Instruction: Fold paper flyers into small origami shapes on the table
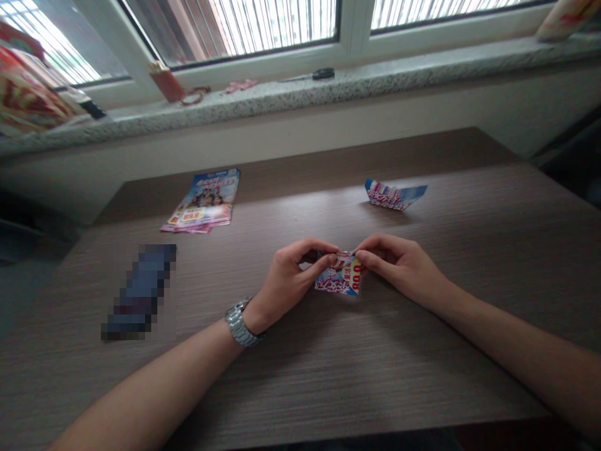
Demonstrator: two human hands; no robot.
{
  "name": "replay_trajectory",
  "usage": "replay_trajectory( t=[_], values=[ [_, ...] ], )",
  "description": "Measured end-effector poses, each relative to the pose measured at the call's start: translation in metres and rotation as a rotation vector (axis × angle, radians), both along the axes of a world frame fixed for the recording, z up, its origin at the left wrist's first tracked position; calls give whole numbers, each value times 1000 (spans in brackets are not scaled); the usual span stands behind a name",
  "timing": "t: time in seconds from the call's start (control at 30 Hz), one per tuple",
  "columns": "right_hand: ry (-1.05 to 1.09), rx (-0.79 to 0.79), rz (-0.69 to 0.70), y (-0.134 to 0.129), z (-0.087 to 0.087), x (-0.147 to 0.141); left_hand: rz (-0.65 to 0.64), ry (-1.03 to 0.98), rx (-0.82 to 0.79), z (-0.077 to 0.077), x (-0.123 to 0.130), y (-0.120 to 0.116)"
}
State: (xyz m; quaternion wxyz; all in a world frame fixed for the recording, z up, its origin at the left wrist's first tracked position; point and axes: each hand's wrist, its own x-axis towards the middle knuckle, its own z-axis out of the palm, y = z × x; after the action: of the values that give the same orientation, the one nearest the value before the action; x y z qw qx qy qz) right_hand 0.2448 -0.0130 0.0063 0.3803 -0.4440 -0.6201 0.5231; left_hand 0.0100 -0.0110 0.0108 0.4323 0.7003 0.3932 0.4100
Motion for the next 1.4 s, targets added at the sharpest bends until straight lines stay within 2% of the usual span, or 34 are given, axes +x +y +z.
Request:
replay_trajectory(
  t=[0.43, 0.93, 1.4],
  values=[
    [-36, 12, -11, 0, 1, -2, 17, -4, -92, 3, 1, -1],
    [-121, 55, 37, -2, 1, -2, -12, 89, -42, 1, 1, -1],
    [-165, 99, 98, -5, 4, -5, -33, 90, -34, 0, 1, -1]
  ],
)
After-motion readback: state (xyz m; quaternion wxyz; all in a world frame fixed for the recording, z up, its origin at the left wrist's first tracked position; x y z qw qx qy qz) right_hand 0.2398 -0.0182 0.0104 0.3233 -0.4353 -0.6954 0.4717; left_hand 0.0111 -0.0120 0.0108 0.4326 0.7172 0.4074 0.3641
